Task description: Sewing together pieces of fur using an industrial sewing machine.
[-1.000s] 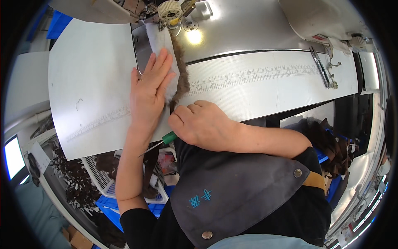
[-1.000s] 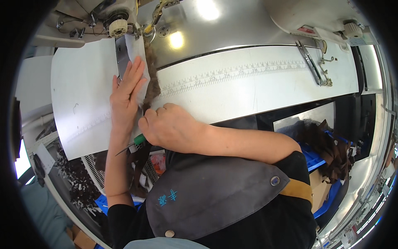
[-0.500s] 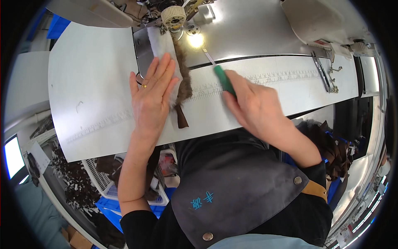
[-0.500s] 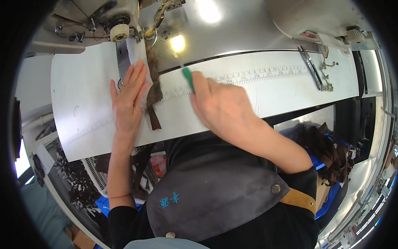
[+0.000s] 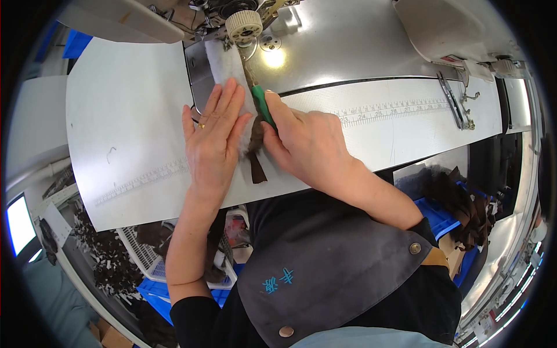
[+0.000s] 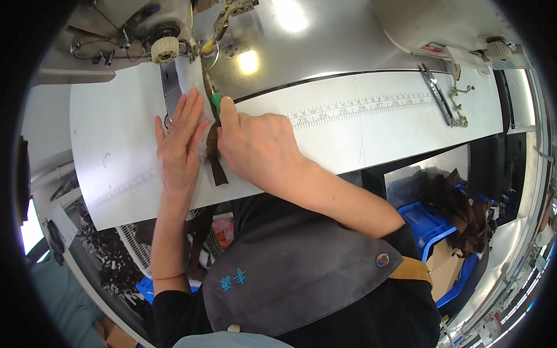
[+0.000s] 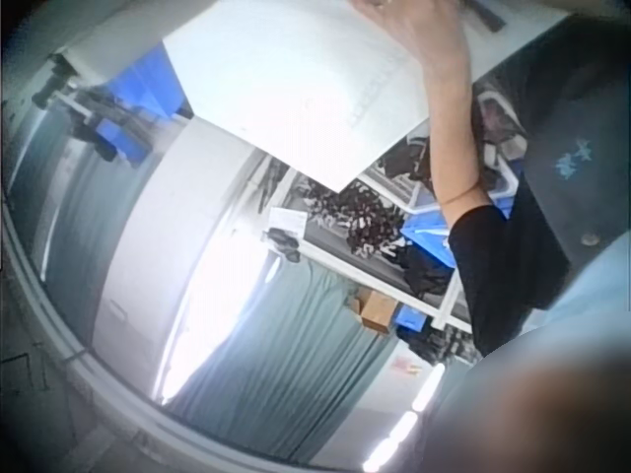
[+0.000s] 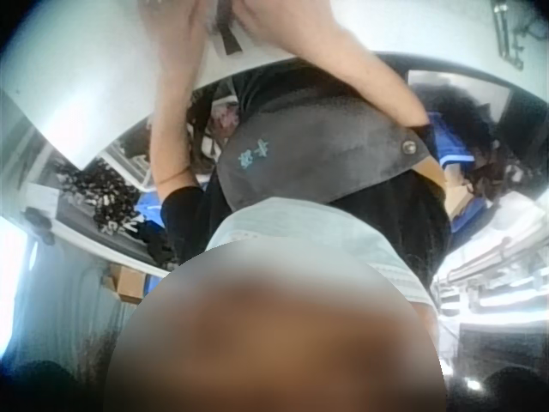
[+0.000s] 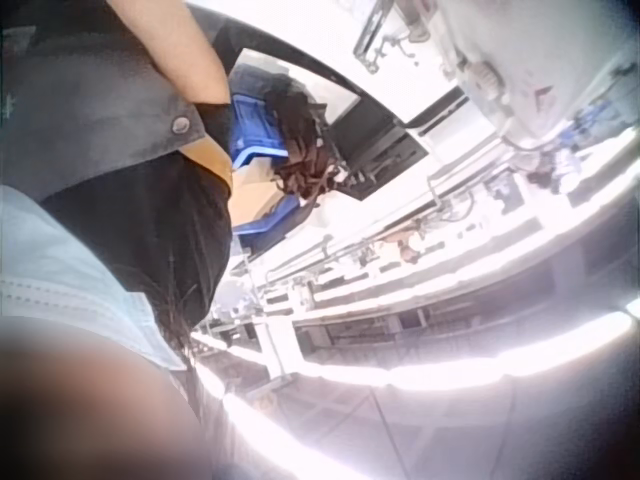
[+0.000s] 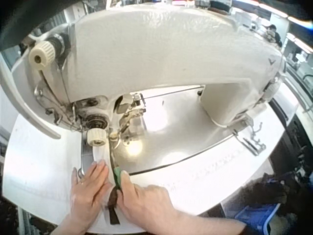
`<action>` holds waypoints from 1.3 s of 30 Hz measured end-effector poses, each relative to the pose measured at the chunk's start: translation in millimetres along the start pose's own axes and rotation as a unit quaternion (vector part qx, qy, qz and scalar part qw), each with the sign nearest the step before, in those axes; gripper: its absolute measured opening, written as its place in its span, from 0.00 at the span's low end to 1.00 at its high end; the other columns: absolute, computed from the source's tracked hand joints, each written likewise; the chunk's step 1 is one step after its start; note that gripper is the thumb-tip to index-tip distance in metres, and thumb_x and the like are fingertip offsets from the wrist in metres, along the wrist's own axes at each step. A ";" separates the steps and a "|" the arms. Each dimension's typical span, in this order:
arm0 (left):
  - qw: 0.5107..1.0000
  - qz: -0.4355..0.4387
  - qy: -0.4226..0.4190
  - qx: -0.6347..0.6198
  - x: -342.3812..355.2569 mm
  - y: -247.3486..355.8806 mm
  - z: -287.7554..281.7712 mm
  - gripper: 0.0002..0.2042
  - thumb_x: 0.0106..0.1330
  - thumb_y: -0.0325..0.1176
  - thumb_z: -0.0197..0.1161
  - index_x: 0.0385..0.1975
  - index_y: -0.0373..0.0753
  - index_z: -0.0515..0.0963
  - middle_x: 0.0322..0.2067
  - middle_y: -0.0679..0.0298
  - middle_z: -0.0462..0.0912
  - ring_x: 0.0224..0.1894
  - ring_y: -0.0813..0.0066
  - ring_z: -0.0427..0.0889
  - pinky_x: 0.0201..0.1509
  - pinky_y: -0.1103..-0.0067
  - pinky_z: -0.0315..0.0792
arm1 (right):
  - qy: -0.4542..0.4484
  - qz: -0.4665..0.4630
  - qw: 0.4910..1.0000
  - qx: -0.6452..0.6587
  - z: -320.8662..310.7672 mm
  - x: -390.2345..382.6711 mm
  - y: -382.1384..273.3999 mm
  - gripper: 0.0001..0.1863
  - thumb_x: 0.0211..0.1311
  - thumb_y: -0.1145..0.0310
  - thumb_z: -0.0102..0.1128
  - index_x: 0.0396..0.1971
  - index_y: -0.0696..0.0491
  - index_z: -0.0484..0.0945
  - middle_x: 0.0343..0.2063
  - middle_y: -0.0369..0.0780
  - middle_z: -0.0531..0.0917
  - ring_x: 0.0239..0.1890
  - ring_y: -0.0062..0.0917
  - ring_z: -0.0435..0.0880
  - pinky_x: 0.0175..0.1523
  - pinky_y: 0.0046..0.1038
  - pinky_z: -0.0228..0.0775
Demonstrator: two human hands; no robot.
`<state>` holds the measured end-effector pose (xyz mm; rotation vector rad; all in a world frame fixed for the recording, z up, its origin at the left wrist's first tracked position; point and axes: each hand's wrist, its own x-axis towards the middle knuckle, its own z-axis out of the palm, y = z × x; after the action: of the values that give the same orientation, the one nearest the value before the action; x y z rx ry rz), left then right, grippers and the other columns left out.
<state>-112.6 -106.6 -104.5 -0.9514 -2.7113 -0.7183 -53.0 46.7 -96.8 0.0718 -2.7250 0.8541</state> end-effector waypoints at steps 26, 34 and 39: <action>0.998 0.024 -0.004 0.060 -1.8 4.4 -1.4 0.15 0.65 0.34 0.57 0.52 0.48 0.76 0.55 0.71 0.75 0.60 0.73 0.71 0.67 0.61 0.46 | -0.064 -0.056 0.994 0.070 -38.3 -15.3 27.7 0.23 0.51 0.72 0.61 0.50 0.58 0.73 0.15 0.42 0.75 0.15 0.34 0.72 0.23 0.31 0.64; 0.999 0.023 -0.012 0.047 -0.9 1.7 -3.9 0.15 0.65 0.33 0.58 0.51 0.47 0.77 0.54 0.71 0.75 0.59 0.73 0.72 0.67 0.60 0.47 | -0.177 -0.166 0.969 0.047 -42.2 -24.1 23.5 0.24 0.49 0.72 0.62 0.49 0.60 0.73 0.14 0.36 0.74 0.17 0.28 0.74 0.26 0.28 0.63; 0.999 0.031 0.008 0.029 7.5 -3.3 -1.1 0.14 0.64 0.32 0.58 0.50 0.47 0.77 0.53 0.70 0.77 0.58 0.71 0.73 0.66 0.59 0.48 | -0.150 -0.170 0.973 0.040 -36.6 -14.6 26.8 0.24 0.48 0.73 0.62 0.48 0.60 0.73 0.13 0.35 0.72 0.16 0.27 0.73 0.26 0.27 0.63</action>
<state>-120.5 -105.3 -102.5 -1.0058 -2.6606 -0.6302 -33.3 88.9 -87.0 0.7162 -2.8221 0.9083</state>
